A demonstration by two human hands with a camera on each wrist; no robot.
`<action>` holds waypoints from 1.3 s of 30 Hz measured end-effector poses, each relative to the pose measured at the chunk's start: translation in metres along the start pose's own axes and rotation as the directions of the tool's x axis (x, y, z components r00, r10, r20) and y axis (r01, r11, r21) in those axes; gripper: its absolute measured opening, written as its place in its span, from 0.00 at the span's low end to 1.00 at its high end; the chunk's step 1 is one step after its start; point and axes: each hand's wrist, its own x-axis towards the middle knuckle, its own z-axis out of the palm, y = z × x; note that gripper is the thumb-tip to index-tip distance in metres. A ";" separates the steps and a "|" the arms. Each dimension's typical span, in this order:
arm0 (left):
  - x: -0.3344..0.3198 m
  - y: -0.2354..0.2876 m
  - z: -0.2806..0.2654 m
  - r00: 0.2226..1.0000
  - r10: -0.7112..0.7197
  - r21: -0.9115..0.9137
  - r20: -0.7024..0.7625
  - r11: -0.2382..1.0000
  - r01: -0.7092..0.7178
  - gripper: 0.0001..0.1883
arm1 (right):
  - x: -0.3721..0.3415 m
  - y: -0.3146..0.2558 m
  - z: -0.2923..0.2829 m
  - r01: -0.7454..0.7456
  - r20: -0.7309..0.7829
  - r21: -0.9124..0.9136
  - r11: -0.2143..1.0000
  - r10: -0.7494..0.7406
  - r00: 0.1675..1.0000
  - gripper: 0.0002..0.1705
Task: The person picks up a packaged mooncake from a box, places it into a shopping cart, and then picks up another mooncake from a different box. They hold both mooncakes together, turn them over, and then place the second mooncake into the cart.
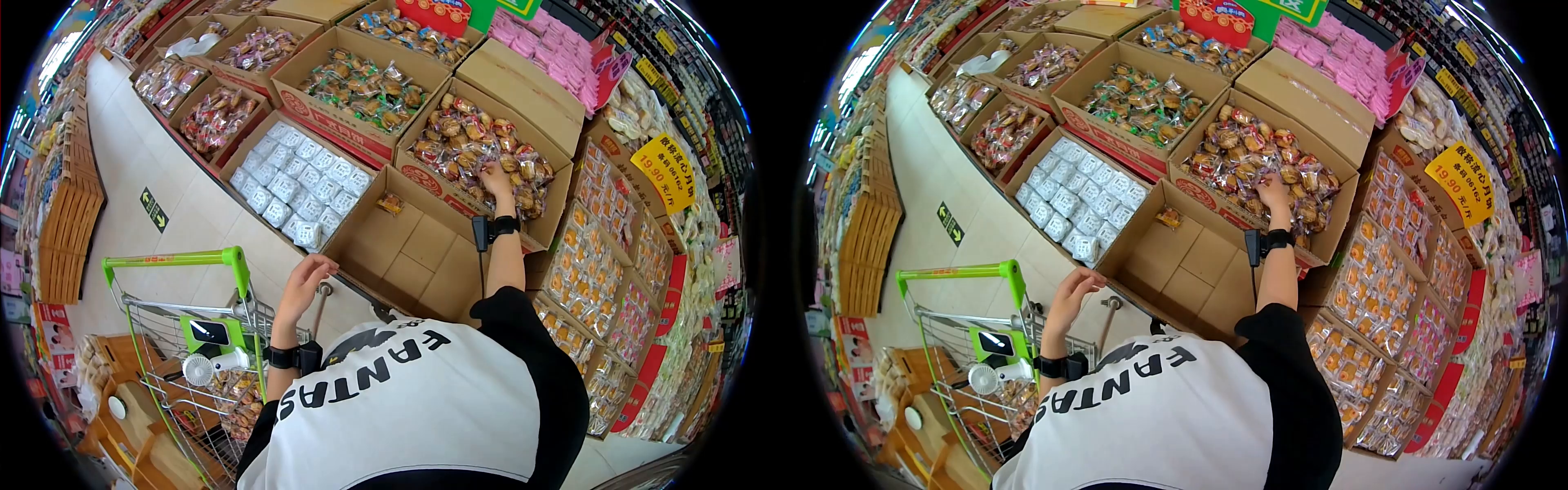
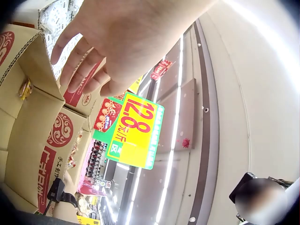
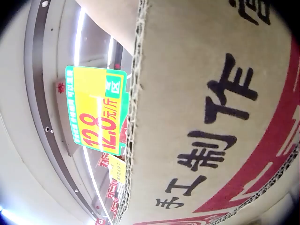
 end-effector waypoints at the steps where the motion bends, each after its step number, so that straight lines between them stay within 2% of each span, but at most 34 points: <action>1: 0.000 0.001 0.000 1.000 -0.006 0.001 -0.005 1.000 0.006 0.08 | 0.004 0.005 0.004 -0.005 -0.089 0.020 1.000 0.007 0.996 0.31; 2: 0.000 0.001 0.001 1.000 -0.005 0.001 -0.007 1.000 0.005 0.08 | 0.004 0.004 0.005 -0.008 -0.176 0.041 0.999 0.015 0.984 0.27; 3: 0.000 0.001 0.001 1.000 0.002 -0.004 -0.002 1.000 -0.002 0.08 | 0.004 0.005 0.004 -0.006 -0.175 0.040 0.999 0.013 0.984 0.27; 5: -0.001 0.000 0.001 1.000 0.008 -0.009 0.001 1.000 -0.008 0.08 | 0.004 0.005 0.004 0.085 -0.266 0.153 0.985 -0.041 0.963 0.19; 9: 0.000 -0.001 0.000 1.000 0.009 -0.031 0.000 0.999 -0.009 0.08 | 0.012 0.014 0.010 0.094 -0.347 0.285 0.954 0.011 0.938 0.15; 11: 0.000 0.000 -0.001 1.000 0.012 -0.038 -0.011 0.999 -0.012 0.08 | 0.013 0.015 0.006 0.015 -0.280 0.429 0.903 0.117 0.953 0.14; 12: 0.000 0.001 -0.001 1.000 0.011 -0.041 -0.009 0.999 -0.011 0.08 | 0.010 0.012 0.004 -0.013 -0.224 0.541 0.841 0.160 0.961 0.13; 13: 0.000 0.002 -0.002 1.000 0.010 -0.044 -0.008 0.999 -0.010 0.08 | 0.005 0.012 0.001 -0.008 -0.222 0.541 0.841 0.152 0.963 0.13; 15: 0.000 0.001 -0.004 1.000 0.021 -0.034 -0.011 0.999 -0.022 0.07 | -0.039 -0.025 -0.032 -0.093 -0.178 0.555 0.826 0.227 0.957 0.12; 16: 0.000 0.001 -0.004 0.999 0.032 -0.025 -0.004 0.999 -0.032 0.07 | -0.008 0.009 -0.011 -0.106 -0.125 0.577 0.810 0.217 0.968 0.12; 17: 0.001 0.001 -0.005 0.999 0.032 -0.026 -0.007 0.999 -0.032 0.07 | -0.014 0.002 -0.014 -0.106 -0.124 0.576 0.811 0.215 0.969 0.12; 19: 0.002 0.002 -0.005 0.999 0.033 -0.041 0.004 0.999 -0.033 0.07 | -0.035 -0.013 -0.026 -0.144 -0.029 0.734 0.663 0.243 0.970 0.11; 20: 0.003 0.003 -0.005 0.999 0.033 -0.042 0.004 0.999 -0.033 0.07 | -0.035 -0.013 -0.027 -0.144 -0.029 0.734 0.664 0.243 0.970 0.11; 22: 0.005 0.004 -0.005 0.997 0.065 -0.029 0.031 0.998 -0.064 0.07 | -0.037 -0.012 -0.028 0.023 -0.154 0.614 0.789 0.090 0.984 0.11; 23: 0.006 0.006 -0.004 0.997 0.065 -0.029 0.032 0.997 -0.065 0.07 | -0.051 -0.026 -0.038 0.024 -0.154 0.614 0.789 0.091 0.984 0.11; 25: 0.009 0.009 -0.001 0.997 0.068 -0.050 0.048 0.997 -0.065 0.07 | -0.096 -0.076 -0.067 0.087 -0.068 0.806 0.586 -0.055 0.996 0.09; 26: 0.011 0.012 0.000 0.997 0.066 -0.050 0.047 0.997 -0.064 0.07 | -0.106 -0.088 -0.072 0.086 -0.066 0.806 0.586 -0.055 0.996 0.09; 28: 0.016 0.019 0.002 0.992 0.095 -0.002 0.087 0.995 -0.095 0.07 | -0.122 -0.105 -0.077 0.202 -0.033 0.845 0.495 -0.328 0.944 0.10; 29: 0.018 0.023 0.004 0.992 0.093 -0.003 0.086 0.996 -0.094 0.07 | -0.131 -0.116 -0.080 0.200 -0.031 0.845 0.496 -0.328 0.944 0.10; 30: 0.020 0.028 0.007 0.990 0.103 -0.018 0.097 0.995 -0.101 0.07 | -0.141 -0.126 -0.082 0.214 0.005 0.873 0.437 -0.447 0.895 0.12; 31: 0.023 0.033 0.010 0.988 0.113 -0.032 0.107 0.993 -0.110 0.08 | -0.149 -0.135 -0.081 0.219 0.032 0.901 0.375 -0.560 0.828 0.13; 32: 0.027 0.037 0.012 0.988 0.114 -0.031 0.106 0.993 -0.111 0.08 | -0.155 -0.143 -0.076 0.151 0.100 0.922 0.357 -0.595 0.797 0.14; 34: 0.035 0.042 0.020 0.984 0.130 -0.174 0.121 0.979 -0.108 0.11 | -0.164 -0.155 -0.064 0.033 0.213 0.941 0.336 -0.666 0.715 0.14; 36: 0.043 0.040 0.032 0.986 0.134 -0.199 0.101 0.974 -0.112 0.14 | -0.168 -0.163 -0.045 -0.042 0.269 0.949 0.314 -0.730 0.628 0.12; 37: 0.046 0.037 0.037 0.987 0.136 -0.226 0.081 0.967 -0.114 0.18 | -0.173 -0.168 -0.038 -0.043 0.283 0.944 0.327 -0.735 0.616 0.11; 38: 0.050 0.031 0.040 0.986 0.101 -0.261 0.133 0.963 -0.064 0.24 | -0.176 -0.173 -0.034 -0.040 0.315 0.931 0.364 -0.741 0.593 0.10; 39: 0.054 0.025 0.044 0.987 0.097 -0.263 0.131 0.963 -0.059 0.24 | -0.180 -0.177 -0.030 -0.037 0.349 0.915 0.401 -0.745 0.569 0.09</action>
